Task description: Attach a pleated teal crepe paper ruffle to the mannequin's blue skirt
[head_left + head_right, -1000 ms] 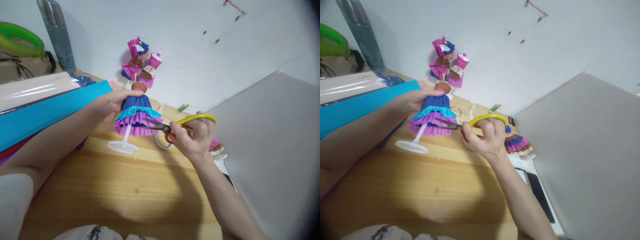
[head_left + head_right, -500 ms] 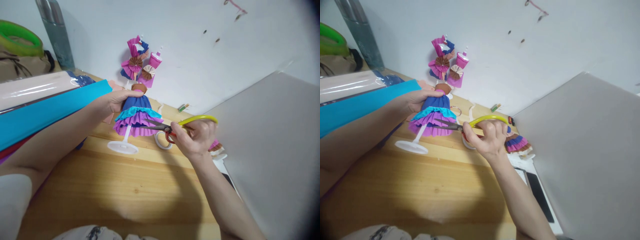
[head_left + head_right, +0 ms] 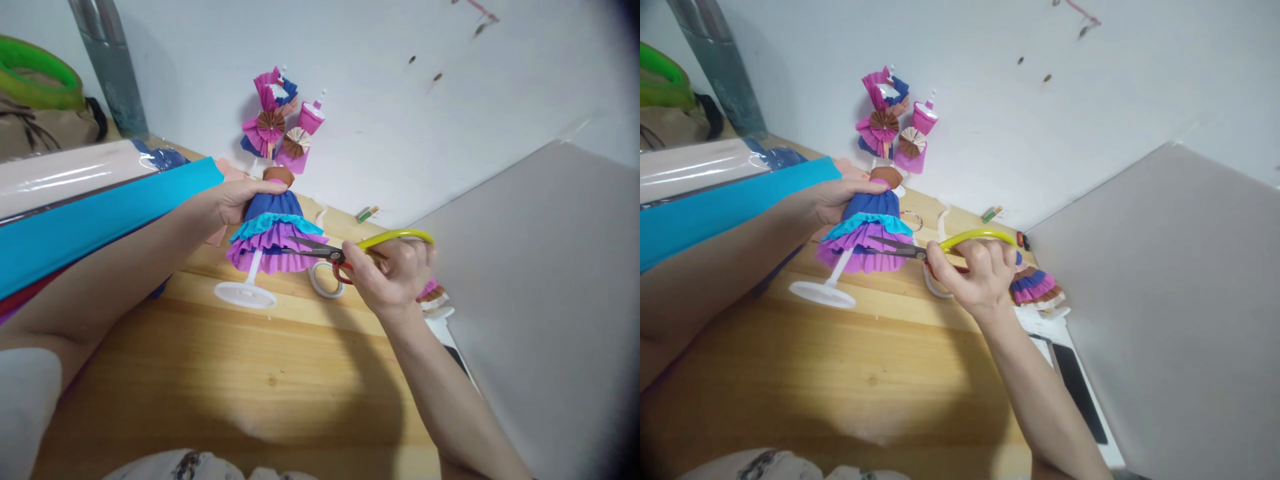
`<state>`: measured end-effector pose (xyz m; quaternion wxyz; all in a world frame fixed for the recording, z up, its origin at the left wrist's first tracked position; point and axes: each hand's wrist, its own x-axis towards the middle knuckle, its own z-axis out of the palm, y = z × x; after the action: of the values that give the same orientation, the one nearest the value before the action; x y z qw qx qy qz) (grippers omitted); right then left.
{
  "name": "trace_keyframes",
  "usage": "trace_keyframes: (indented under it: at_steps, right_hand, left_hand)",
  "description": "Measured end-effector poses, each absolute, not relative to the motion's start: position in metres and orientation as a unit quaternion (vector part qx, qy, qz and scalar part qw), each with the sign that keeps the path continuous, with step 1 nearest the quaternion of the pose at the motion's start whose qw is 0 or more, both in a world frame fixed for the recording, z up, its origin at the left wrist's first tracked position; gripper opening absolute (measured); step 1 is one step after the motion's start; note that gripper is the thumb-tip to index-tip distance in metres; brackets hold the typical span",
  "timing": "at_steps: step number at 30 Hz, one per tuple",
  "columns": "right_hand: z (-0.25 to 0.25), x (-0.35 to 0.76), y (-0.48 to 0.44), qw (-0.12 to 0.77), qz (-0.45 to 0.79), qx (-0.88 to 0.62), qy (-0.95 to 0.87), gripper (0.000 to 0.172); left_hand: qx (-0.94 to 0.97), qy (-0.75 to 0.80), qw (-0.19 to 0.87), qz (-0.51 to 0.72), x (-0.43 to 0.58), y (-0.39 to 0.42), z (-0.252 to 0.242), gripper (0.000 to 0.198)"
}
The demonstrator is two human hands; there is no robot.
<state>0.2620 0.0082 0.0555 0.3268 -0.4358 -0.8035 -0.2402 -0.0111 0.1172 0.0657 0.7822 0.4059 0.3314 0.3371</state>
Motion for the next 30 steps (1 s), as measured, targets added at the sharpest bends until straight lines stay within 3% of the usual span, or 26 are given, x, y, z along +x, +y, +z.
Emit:
trace_keyframes:
  at_steps: [12,15,19,23,30]
  right_hand:
    - [0.065,0.251,0.011,0.323,-0.448,-0.293,-0.780,0.013]
    - [0.068,0.249,0.012,0.334,-0.448,-0.258,-0.788,0.019]
    - [0.066,0.250,0.014,0.315,-0.421,-0.322,-0.787,0.009]
    - [0.063,0.253,0.015,0.309,-0.410,-0.367,-0.776,0.011]
    - [0.073,0.246,0.012,0.304,-0.489,-0.245,-0.780,0.020]
  left_hand:
    - [0.397,0.330,0.796,0.316,-0.012,0.114,0.069,0.018]
    - [0.408,0.315,0.798,0.312,-0.013,0.114,0.068,0.019]
    - [0.421,0.318,0.777,0.344,-0.012,0.119,0.063,0.013]
    - [0.440,0.313,0.769,0.343,-0.012,0.123,0.061,0.015]
    - [0.408,0.321,0.783,0.343,-0.012,0.123,0.061,0.012]
